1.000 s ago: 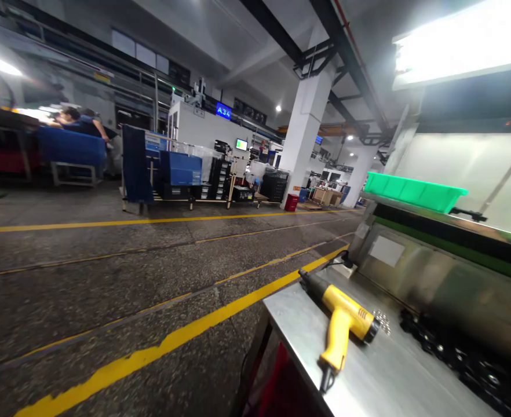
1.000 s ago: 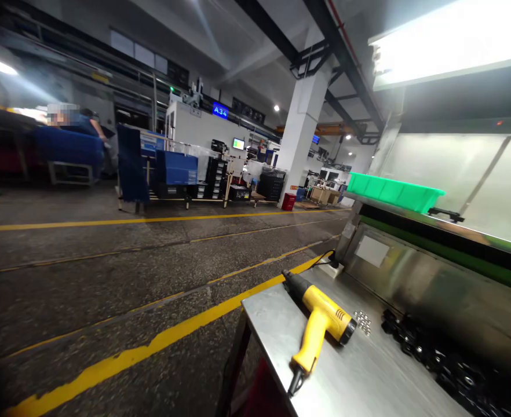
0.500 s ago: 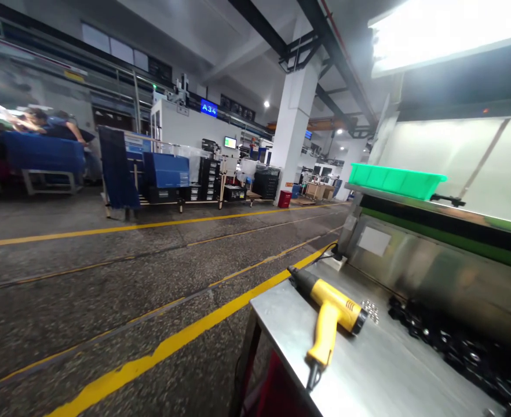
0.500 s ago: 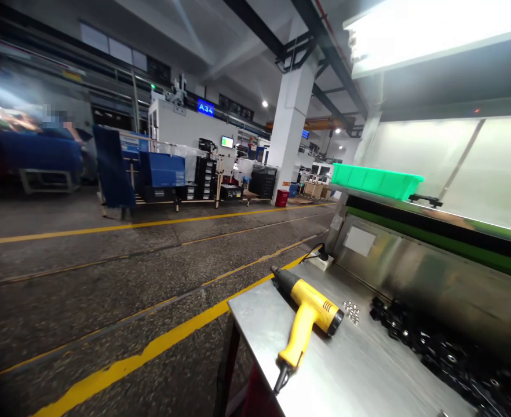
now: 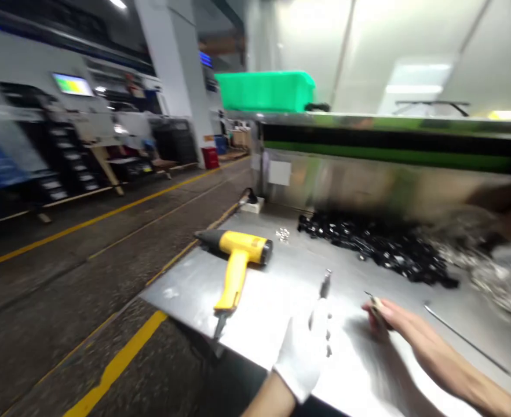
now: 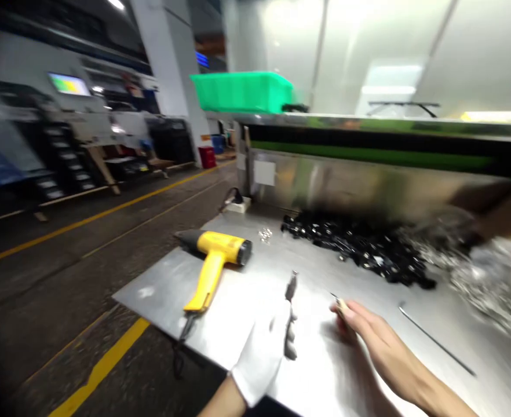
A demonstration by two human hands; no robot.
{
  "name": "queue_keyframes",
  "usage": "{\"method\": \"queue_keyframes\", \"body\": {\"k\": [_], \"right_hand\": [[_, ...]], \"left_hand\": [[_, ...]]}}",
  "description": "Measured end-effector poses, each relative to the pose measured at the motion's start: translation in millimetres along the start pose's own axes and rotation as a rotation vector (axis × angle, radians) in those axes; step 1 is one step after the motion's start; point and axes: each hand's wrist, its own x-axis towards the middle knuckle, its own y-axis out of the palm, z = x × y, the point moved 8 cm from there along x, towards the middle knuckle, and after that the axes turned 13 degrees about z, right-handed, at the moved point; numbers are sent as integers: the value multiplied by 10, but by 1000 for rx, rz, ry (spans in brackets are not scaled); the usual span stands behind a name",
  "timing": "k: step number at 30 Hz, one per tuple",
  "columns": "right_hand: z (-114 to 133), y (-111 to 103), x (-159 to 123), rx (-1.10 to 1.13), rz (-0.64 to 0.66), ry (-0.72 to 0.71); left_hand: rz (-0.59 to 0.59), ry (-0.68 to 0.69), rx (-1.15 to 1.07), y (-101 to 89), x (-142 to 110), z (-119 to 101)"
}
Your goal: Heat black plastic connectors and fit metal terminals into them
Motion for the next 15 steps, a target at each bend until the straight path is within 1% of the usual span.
{"method": "queue_keyframes", "body": {"k": [2,3,5,8,10,13,15], "right_hand": [[43,11,0,151,89,-82],[40,5,17,195,107,-88],[8,-3,54,257,124,-86],[-53,11,76,319,142,-99],[-77,7,76,337,133,-126],[-135,-21,88,364,89,-127],[-184,-33,106,380,69,-103]], "left_hand": [[16,-66,46,5,52,41],[28,-102,60,12,54,57],[79,-172,101,64,25,63],[162,-200,216,207,-24,-20],[188,-237,238,293,-38,-28],[190,-333,157,369,-45,79],[191,-359,111,402,-45,150]]}}
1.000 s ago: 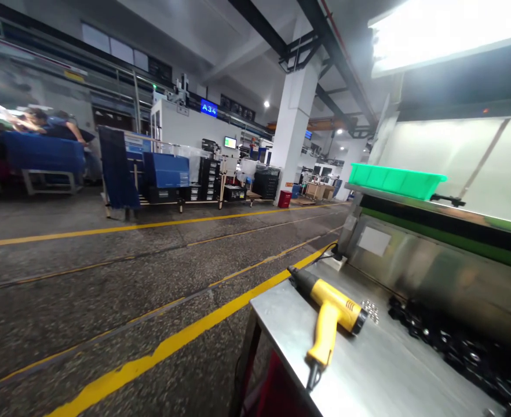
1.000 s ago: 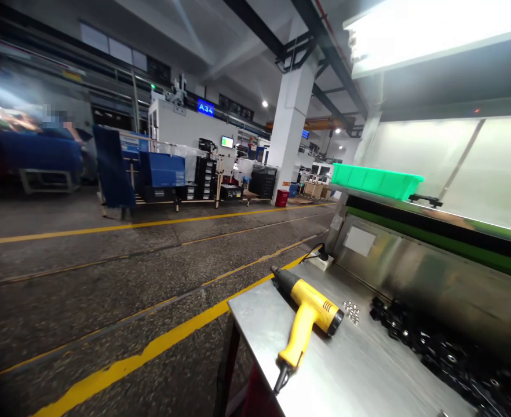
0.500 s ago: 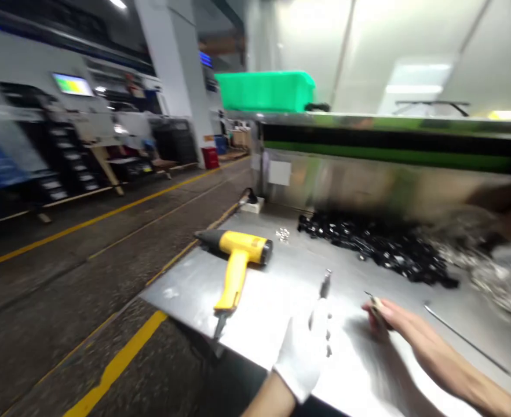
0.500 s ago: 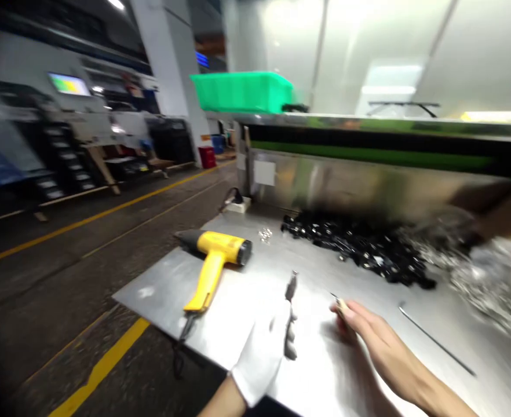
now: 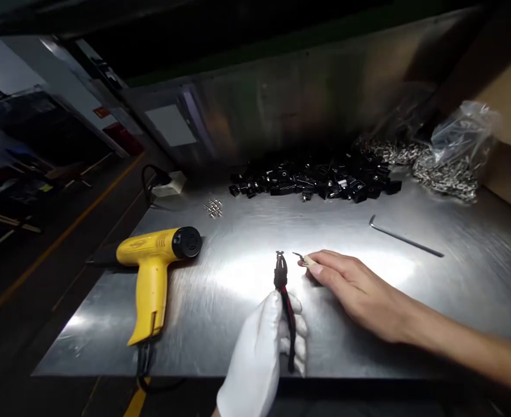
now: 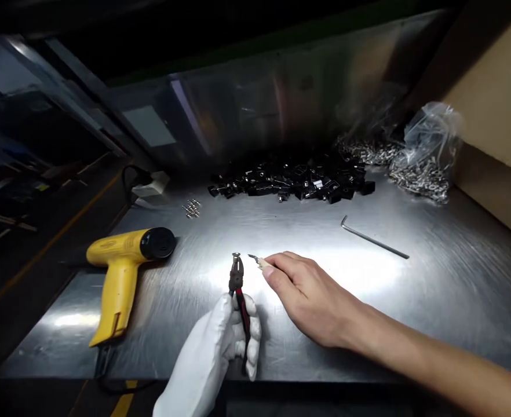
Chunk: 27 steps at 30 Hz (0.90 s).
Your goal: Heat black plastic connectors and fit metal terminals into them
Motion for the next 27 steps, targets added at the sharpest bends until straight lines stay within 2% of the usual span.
{"method": "queue_keyframes", "body": {"k": [5,16,27], "right_hand": [[-49,-17,15,-53,21,54],[-57,-22,9,-89,20,66],[-53,-72,-29,-94,9,72]], "left_hand": [[-7,-47,-49,73,17,93],[-18,-38,-19,154,2,39],[-150,-90,41,150,-10,9]]}}
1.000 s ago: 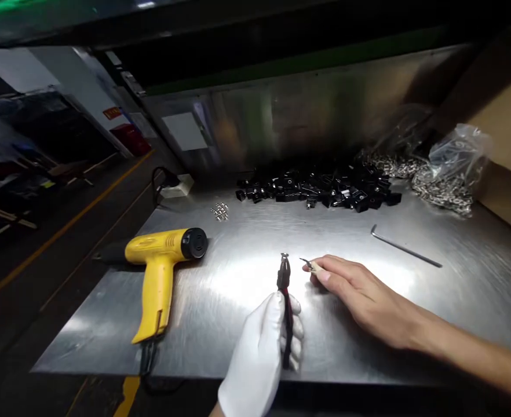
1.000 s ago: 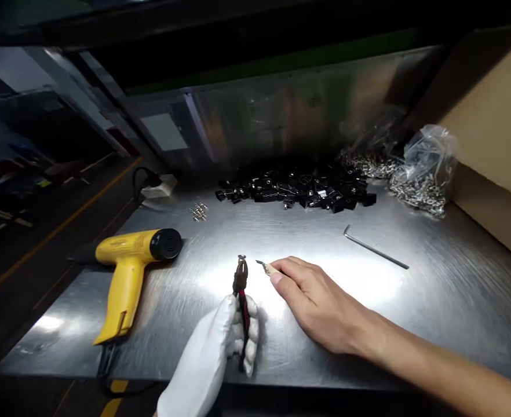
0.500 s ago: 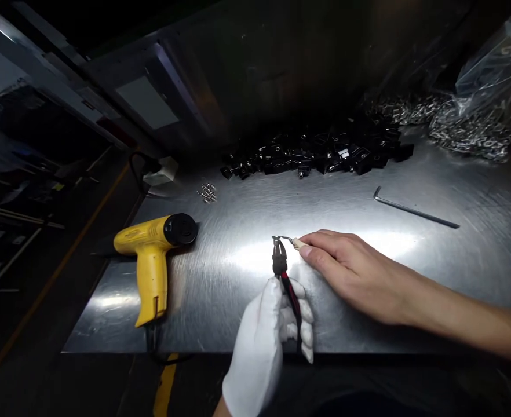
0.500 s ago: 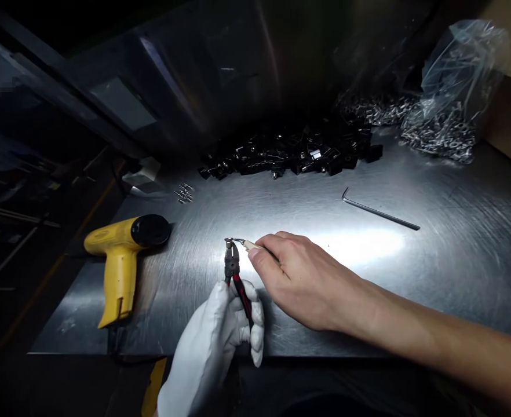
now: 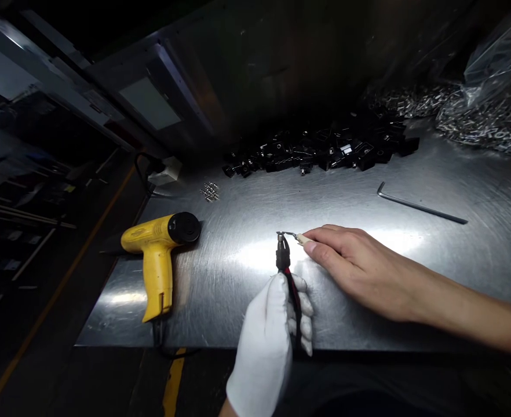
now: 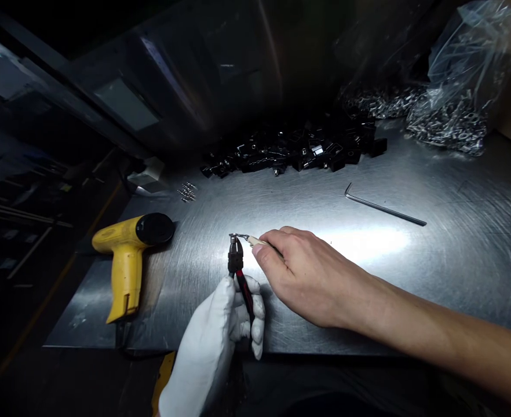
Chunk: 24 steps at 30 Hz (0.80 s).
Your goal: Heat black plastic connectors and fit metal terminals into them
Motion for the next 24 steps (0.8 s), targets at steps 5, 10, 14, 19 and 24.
{"method": "queue_keyframes", "body": {"k": [5,10,14,19,24], "right_hand": [[-23,-13,-5,-29,2,7],[-37,-29,-2,-23,-6,-1],[-40,-36,11,-18,-5,-6],[-30,-40,14,-16,0,-22],[-38,-35,10,6,39,-12]], "left_hand": [[-4,-5,12,6,-1,-16],[-17,-29,37,24,-13,-30],[-13,-25,26,42,-20,-46],[11,-19,9,51,-18,-33],[31,9,55,52,-30,-52]]}}
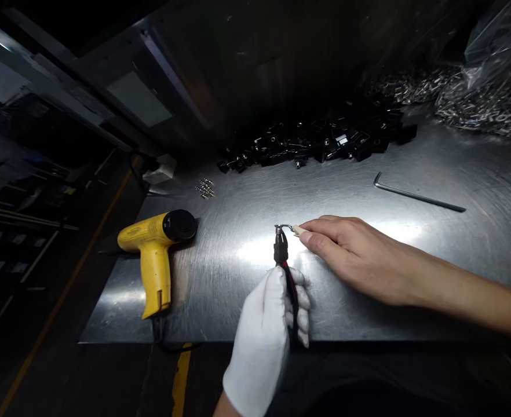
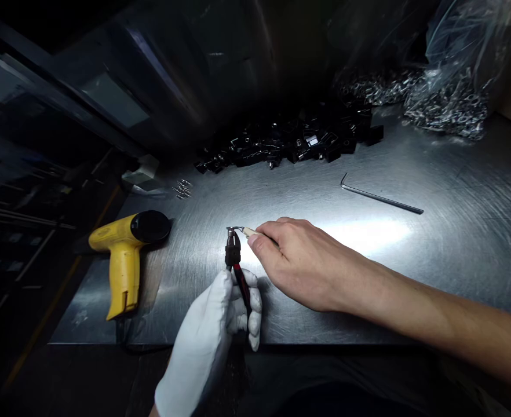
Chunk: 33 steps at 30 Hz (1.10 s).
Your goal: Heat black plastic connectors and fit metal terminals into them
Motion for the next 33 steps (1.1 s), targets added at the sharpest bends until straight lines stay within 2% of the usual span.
{"method": "queue_keyframes", "body": {"k": [7,15,33], "right_hand": [[-6,-23,-7,-35,14,17],[102,-79,-69,-24,12,19],[26,-52,3,-39,2,0]], "left_hand": [[39,30,-12,3,13,-5],[40,27,-13,5,26,-11],[48,10,-19,-15,42,0]]}}
